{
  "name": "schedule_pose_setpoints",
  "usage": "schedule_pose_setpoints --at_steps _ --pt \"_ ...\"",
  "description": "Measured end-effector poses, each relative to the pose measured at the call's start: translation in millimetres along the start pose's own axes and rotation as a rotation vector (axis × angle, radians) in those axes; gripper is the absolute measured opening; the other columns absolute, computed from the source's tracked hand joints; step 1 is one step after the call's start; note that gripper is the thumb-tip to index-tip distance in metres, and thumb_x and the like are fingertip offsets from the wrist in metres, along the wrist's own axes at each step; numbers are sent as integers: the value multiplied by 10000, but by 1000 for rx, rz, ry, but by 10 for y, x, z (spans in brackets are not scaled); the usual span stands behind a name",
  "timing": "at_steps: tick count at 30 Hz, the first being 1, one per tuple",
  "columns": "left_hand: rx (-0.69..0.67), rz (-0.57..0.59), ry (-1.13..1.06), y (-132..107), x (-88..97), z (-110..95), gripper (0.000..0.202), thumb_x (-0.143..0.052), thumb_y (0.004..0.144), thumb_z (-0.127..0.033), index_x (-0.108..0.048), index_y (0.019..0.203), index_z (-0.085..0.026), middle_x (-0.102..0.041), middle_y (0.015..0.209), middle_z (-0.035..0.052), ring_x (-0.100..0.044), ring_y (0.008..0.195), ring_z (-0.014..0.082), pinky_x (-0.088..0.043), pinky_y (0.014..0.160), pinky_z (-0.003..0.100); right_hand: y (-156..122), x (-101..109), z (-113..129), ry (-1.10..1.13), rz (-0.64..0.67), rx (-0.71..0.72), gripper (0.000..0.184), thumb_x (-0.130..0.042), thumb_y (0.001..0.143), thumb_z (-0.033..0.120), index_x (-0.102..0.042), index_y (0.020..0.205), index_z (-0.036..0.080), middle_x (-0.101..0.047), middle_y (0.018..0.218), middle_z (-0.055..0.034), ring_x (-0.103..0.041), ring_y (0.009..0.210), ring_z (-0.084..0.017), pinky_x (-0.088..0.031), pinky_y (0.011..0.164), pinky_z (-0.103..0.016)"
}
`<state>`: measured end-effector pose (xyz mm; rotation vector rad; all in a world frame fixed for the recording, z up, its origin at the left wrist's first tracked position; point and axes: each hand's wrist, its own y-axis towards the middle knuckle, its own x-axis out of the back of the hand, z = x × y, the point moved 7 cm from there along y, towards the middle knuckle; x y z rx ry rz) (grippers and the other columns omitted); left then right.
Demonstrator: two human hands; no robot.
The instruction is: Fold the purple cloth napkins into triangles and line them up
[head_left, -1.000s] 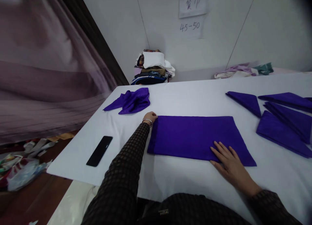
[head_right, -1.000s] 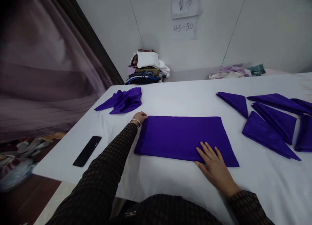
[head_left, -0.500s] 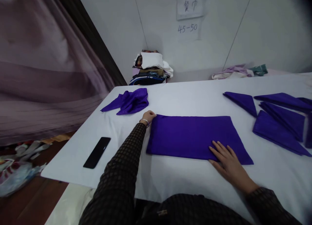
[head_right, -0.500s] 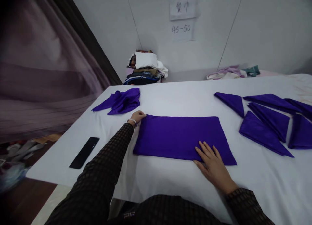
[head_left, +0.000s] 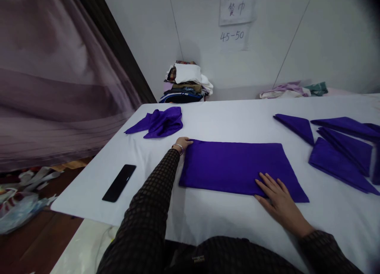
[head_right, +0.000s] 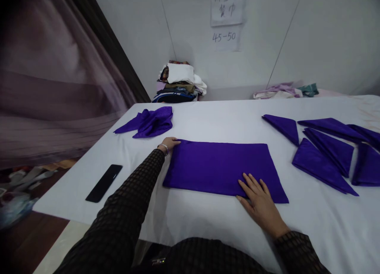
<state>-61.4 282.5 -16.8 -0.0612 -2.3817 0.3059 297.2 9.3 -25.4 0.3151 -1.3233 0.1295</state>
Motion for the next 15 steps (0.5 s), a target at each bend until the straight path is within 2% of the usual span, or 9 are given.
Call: schedule_pose_setpoints --at_steps 7,11,15 --pt "25 -45 64 -42 12 -26 252 -710 633 -375 -588 522 -184 -473 473 -55 -477 567 110 -355 525 223 0 6 5 23 1 -3 534 -419 907 521 -488 1348 228 -358 1479 -89 -282 1373 -280 -241 1089 -536" --pt "30 -52 72 -73 14 -48 343 -697 647 -408 -507 464 -189 -407 448 -62 -423 526 97 -308 496 226 -4 -7 5 10 10 -3 550 -414 907 527 -476 1358 218 -350 1483 -92 -272 1377 -279 -233 1094 -534" --pt "32 -68 72 -87 23 -48 365 -689 653 -419 -478 459 -193 -389 450 -66 -410 522 95 -296 495 226 -11 -1 13 10 -1 -5 551 -392 907 529 -452 1381 255 -352 1483 -75 -283 1371 -287 -243 1094 -539"
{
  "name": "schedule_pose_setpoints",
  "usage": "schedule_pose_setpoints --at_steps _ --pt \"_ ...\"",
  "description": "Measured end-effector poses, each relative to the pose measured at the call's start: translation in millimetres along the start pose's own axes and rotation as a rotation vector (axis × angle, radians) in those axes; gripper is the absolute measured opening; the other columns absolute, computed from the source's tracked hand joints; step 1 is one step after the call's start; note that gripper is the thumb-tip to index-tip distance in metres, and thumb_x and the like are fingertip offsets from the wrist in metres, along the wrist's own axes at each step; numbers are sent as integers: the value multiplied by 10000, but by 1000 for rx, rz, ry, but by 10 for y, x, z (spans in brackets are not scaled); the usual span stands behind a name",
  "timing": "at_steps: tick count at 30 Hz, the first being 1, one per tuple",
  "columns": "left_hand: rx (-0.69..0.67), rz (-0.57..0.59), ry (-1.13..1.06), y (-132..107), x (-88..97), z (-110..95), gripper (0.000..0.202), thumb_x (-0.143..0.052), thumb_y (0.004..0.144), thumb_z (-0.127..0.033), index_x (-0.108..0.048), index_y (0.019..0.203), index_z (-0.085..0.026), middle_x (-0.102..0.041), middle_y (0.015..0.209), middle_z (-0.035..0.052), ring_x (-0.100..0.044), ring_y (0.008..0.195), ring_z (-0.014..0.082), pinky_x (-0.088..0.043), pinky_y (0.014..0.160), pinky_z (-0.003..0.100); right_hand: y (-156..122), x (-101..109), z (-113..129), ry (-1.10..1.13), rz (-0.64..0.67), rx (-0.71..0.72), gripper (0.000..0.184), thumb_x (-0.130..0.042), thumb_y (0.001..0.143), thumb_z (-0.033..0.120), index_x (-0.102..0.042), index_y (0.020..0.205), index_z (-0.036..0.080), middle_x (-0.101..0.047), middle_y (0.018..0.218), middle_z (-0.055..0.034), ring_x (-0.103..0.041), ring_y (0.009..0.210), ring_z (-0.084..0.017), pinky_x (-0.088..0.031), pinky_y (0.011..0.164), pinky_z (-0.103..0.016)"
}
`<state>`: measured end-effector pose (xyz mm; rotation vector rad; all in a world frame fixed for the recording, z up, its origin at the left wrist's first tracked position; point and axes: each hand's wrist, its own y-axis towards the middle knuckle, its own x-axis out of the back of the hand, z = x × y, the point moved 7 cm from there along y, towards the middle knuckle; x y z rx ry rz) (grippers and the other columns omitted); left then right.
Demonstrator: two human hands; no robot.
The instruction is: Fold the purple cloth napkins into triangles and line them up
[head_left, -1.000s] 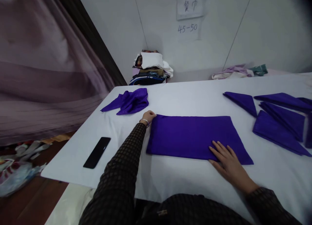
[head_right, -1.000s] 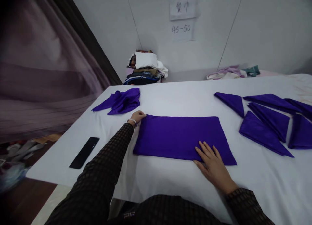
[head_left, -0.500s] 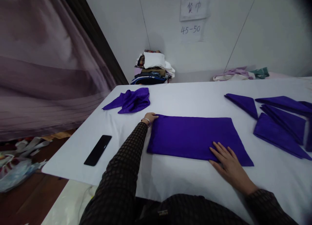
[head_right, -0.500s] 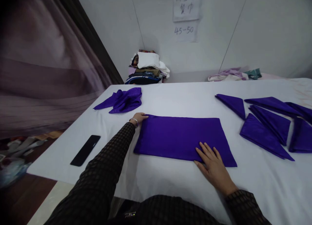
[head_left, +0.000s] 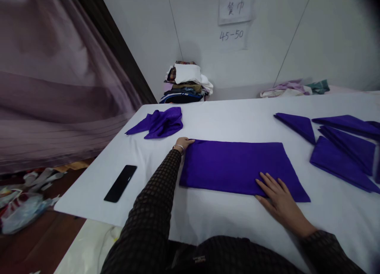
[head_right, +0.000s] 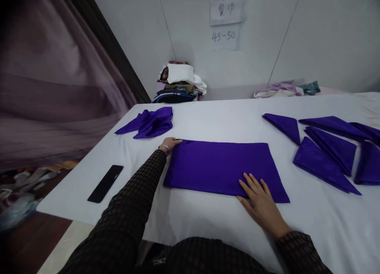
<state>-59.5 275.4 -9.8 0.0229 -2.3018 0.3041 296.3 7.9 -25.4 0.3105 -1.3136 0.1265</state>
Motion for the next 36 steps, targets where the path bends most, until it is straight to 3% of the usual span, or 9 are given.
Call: schedule_pose_setpoints --at_steps 6,13,16,20,23,26,30,36 --pt "-5 -6 5 36 3 34 342 -703 638 -380 -480 458 -192 -392 449 -68 -422 528 96 -306 503 227 -27 -11 -2 13 -21 -4 538 -389 903 502 -390 1416 342 -368 1472 -48 -310 1356 -283 -276 1090 -528" --pt "-22 -4 -2 64 -13 48 283 -711 614 -394 -543 509 -192 -465 471 -57 -443 535 101 -329 505 229 67 59 113 40 111 -21 625 -356 911 583 -403 1413 213 -304 1498 -125 -234 1387 -286 -221 1090 -555" --pt "-24 7 -9 61 -22 48 267 -722 599 -401 -572 532 -190 -496 487 -52 -459 547 103 -340 508 226 367 186 477 85 136 63 656 -355 915 585 -366 1431 180 -290 1501 -135 -211 1396 -276 -194 1101 -546" --pt "-24 11 -7 60 -32 50 243 -711 621 -390 -588 558 -190 -522 509 -54 -463 545 99 -348 521 227 1009 253 1310 147 143 264 707 -362 909 601 -369 1414 105 -303 1495 -149 -228 1389 -287 -176 1104 -536" --pt "-30 5 19 57 -34 48 233 -698 652 -384 -594 577 -190 -532 513 -52 -466 552 101 -353 530 232 1486 190 1868 165 97 343 713 -346 915 594 -379 1387 61 -354 1474 -143 -262 1373 -280 -190 1098 -498" --pt "-34 -25 68 32 -30 44 215 -682 690 -383 -623 631 -185 -589 569 -27 -502 599 119 -367 562 245 1791 51 2117 147 68 331 629 -352 921 565 -430 1363 125 -398 1458 -66 -315 1351 -253 -219 1093 -459" --pt "-57 -94 152 -59 -45 22 196 -633 759 -396 -671 757 -204 -688 777 35 -568 748 173 -402 670 285 1800 -118 2025 142 58 328 590 -336 931 538 -452 1347 136 -418 1447 -45 -338 1337 -253 -229 1094 -436" --pt "-83 -161 257 -164 -65 -5 235 -554 810 -473 -683 847 -280 -698 960 24 -590 918 226 -428 754 316 1245 -184 1466 166 95 299 649 -419 896 576 -429 1380 144 -361 1473 -117 -275 1373 -262 -189 1125 -463"
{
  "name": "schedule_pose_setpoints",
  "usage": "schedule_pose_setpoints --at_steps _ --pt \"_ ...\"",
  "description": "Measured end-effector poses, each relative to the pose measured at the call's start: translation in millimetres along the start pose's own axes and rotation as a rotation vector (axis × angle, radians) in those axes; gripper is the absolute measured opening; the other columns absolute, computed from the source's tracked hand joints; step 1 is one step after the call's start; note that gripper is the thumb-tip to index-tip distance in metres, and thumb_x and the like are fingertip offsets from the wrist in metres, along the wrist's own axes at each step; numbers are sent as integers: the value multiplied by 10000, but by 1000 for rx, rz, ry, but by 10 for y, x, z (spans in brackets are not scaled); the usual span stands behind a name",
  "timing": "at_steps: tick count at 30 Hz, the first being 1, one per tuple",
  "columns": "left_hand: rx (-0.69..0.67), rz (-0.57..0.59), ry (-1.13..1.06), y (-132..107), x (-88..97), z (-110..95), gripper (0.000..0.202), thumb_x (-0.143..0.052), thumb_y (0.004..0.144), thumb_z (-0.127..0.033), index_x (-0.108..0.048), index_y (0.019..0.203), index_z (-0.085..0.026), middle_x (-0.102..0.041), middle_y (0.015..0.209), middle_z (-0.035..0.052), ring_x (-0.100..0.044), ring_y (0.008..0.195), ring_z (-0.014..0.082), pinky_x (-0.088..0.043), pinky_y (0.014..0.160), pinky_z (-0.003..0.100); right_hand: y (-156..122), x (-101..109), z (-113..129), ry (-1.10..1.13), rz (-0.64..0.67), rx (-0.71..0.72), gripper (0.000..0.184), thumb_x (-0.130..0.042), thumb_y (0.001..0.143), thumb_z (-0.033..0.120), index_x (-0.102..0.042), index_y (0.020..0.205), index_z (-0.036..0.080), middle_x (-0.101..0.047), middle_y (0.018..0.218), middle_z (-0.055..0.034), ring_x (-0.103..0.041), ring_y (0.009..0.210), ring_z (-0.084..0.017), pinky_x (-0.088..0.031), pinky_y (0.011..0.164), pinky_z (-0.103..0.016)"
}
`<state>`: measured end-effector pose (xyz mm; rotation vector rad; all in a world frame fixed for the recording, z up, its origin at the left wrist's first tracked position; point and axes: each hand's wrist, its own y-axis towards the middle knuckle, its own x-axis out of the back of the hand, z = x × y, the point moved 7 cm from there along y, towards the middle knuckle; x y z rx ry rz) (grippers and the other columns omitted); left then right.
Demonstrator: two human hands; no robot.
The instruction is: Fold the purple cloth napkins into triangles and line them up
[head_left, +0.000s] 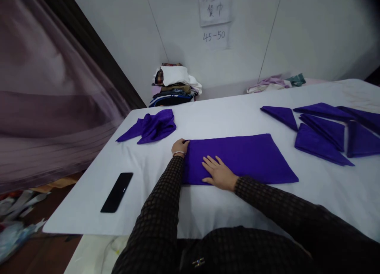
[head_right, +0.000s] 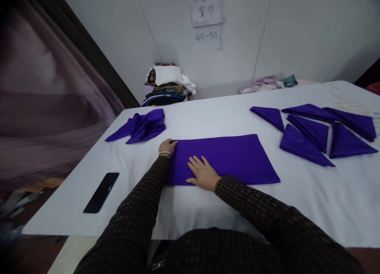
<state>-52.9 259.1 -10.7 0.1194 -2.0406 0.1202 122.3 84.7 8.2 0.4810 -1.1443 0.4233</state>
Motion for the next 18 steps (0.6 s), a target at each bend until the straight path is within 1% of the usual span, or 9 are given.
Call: schedule_pose_setpoints --at_steps 3,6,8,10,11,13,14,16,18 --pt "-16 -12 46 1 16 -18 254 -551 816 -454 -685 891 -252 -693 998 48 -595 944 240 -434 763 321 -570 59 -267 -9 32 -55 648 -428 905 544 -367 1425 162 -327 1486 -137 -246 1383 -286 -205 1111 -533" --pt "-33 -21 74 3 33 -44 275 -525 831 -440 -681 912 -229 -687 1018 78 -601 963 249 -439 767 326 -1249 170 -571 -72 6 -163 601 -414 928 461 -297 1463 212 -292 1506 -105 -244 1384 -286 -225 1111 -531" --pt "-39 -20 89 4 40 -60 281 -507 841 -437 -677 920 -227 -683 1033 87 -602 979 253 -442 774 329 -1677 237 -750 -125 -12 -257 601 -402 932 455 -270 1475 232 -296 1505 -94 -256 1379 -289 -238 1110 -523" --pt "-41 -14 99 6 46 -72 278 -505 844 -432 -672 931 -227 -682 1053 88 -600 997 259 -442 788 332 -1989 315 -884 -168 -31 -354 607 -408 925 470 -277 1473 243 -327 1491 -97 -277 1369 -299 -263 1100 -528" --pt "-41 -8 102 8 49 -77 274 -510 843 -429 -671 933 -226 -683 1057 86 -601 1001 261 -443 792 333 -2073 369 -926 -184 -47 -398 617 -419 916 487 -290 1469 245 -347 1480 -103 -292 1362 -306 -278 1090 -536" --pt "-37 3 104 14 56 -84 269 -522 839 -430 -669 932 -225 -691 1048 78 -610 986 259 -450 785 332 -2052 492 -942 -188 -73 -444 635 -425 908 515 -301 1464 236 -356 1474 -114 -298 1359 -309 -287 1082 -545" --pt "-35 8 103 16 60 -88 270 -526 837 -434 -670 930 -224 -697 1036 73 -617 967 255 -455 773 331 -1939 553 -914 -178 -84 -442 649 -420 906 535 -305 1462 222 -349 1476 -121 -293 1362 -307 -282 1084 -544" --pt "-28 15 103 17 71 -94 279 -533 834 -444 -673 930 -222 -708 1013 66 -632 927 247 -465 750 329 -1519 613 -774 -121 -57 -364 651 -360 933 539 -301 1459 160 -291 1501 -134 -236 1386 -286 -240 1109 -522" --pt "-20 14 107 12 84 -98 283 -541 830 -443 -677 936 -219 -713 1003 63 -639 911 241 -470 744 327 -932 586 -563 -59 -30 -253 724 -358 911 600 -348 1429 95 -297 1489 -169 -235 1385 -299 -226 1110 -526"
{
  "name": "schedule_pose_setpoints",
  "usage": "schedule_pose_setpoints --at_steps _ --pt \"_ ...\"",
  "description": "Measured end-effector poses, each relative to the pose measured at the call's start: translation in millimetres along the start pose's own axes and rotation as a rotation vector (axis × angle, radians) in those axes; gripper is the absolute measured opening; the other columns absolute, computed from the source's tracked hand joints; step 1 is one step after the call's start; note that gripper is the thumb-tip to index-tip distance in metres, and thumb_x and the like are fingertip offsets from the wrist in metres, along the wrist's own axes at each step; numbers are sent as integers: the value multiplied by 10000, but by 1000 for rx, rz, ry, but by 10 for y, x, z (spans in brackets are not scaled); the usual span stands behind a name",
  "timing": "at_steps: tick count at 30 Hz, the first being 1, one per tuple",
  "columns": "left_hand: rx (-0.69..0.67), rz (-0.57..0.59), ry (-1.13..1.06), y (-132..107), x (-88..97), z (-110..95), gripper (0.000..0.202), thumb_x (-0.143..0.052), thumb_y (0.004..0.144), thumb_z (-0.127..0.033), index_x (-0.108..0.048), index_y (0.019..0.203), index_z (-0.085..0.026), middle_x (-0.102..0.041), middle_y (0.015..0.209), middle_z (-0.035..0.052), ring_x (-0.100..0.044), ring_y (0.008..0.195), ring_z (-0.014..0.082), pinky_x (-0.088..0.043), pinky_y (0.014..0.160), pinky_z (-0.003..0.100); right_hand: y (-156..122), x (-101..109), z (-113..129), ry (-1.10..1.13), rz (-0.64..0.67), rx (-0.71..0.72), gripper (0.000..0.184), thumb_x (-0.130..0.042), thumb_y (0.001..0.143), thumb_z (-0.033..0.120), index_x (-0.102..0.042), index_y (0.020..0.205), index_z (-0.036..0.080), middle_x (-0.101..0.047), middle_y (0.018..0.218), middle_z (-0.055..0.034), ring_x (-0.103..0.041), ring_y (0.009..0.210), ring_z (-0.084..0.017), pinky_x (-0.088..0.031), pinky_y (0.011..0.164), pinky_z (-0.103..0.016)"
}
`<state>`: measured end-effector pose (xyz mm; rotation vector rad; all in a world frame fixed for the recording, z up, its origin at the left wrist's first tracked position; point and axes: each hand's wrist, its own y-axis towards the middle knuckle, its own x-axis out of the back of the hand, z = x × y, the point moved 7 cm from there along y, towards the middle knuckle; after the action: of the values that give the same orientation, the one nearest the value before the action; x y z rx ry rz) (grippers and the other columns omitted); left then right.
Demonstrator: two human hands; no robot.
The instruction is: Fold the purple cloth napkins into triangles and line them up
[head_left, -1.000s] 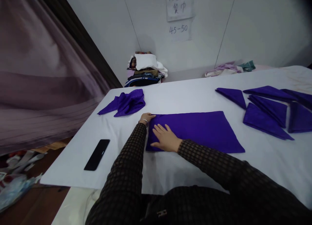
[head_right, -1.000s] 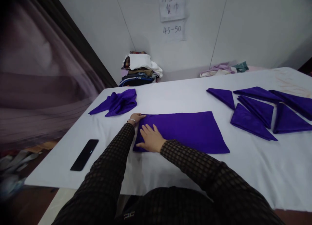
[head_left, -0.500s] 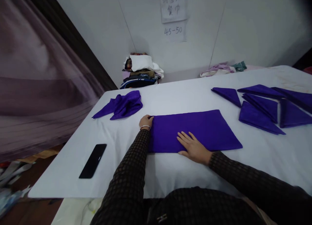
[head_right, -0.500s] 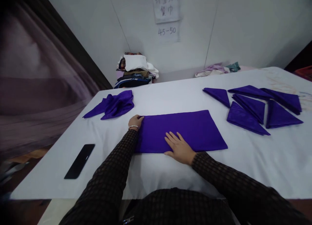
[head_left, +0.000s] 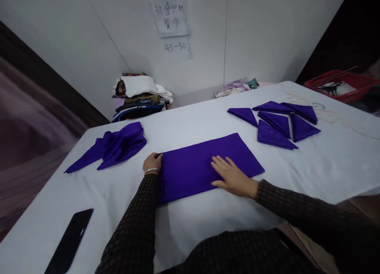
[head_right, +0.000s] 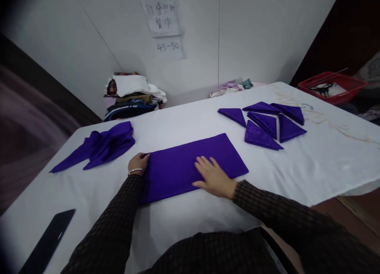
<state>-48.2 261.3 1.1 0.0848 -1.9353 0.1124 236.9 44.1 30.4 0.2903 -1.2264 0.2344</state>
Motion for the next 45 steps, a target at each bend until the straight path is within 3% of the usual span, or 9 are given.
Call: schedule_pose_setpoints --at_steps 5,10,16,24,29,33,36,40,45 --pt "15 -21 22 -23 10 14 272 -528 841 -422 -689 948 -232 -717 1005 46 -641 935 218 -474 779 302 1236 -437 943 139 5 232 697 -451 872 593 -424 1389 128 -343 1473 -127 -271 1373 -293 -229 1121 -478" --pt "27 -31 31 -18 -31 63 279 -520 844 -437 -687 948 -239 -714 1004 38 -640 931 209 -470 776 287 1824 -825 1086 118 -15 235 619 -481 869 524 -462 1358 144 -393 1450 -84 -326 1344 -304 -225 1121 -462" --pt "26 -21 5 -17 -70 86 301 -525 850 -448 -671 972 -214 -703 1026 40 -626 947 213 -462 789 305 1721 -674 164 34 -20 105 647 -351 914 563 -420 1392 132 -347 1476 -125 -261 1376 -292 -176 1123 -483" --pt "16 -27 3 -1 -51 75 290 -528 842 -447 -680 961 -231 -700 1032 40 -620 968 225 -467 810 319 546 -144 -1590 -110 -82 -267 685 -270 918 576 -386 1424 130 -325 1485 -150 -244 1381 -319 -198 1103 -529" --pt "14 -24 4 36 -37 70 252 -546 830 -434 -681 943 -255 -709 1008 10 -621 969 229 -476 821 343 6 143 -2124 -115 -76 -494 617 -396 880 526 -389 1422 232 -383 1463 -105 -278 1366 -333 -226 1091 -550" --pt "20 -26 -15 32 -17 52 206 -562 819 -450 -692 890 -309 -720 945 13 -644 891 224 -499 762 349 29 207 -1707 -95 -93 -438 684 -332 906 542 -364 1425 98 -317 1479 -198 -244 1375 -354 -208 1082 -574" --pt "24 -21 -21 12 -2 26 194 -553 833 -442 -692 870 -313 -719 949 23 -648 886 211 -496 759 328 265 91 -986 -59 -67 -247 714 -327 904 598 -344 1438 125 -282 1509 -136 -193 1403 -276 -177 1125 -486" --pt "21 -4 -8 -20 -8 -2 234 -558 847 -414 -667 949 -234 -701 1023 32 -618 988 209 -469 833 325 710 -171 45 60 11 56 766 -321 892 644 -333 1439 108 -276 1504 -166 -190 1403 -282 -152 1123 -500" --pt "7 -3 -2 -51 -40 10 278 -513 892 -422 -635 1009 -201 -655 1077 67 -600 978 178 -465 874 363 1287 -511 739 69 81 203 724 -413 884 593 -389 1397 83 -316 1478 -199 -231 1385 -318 -177 1107 -526"
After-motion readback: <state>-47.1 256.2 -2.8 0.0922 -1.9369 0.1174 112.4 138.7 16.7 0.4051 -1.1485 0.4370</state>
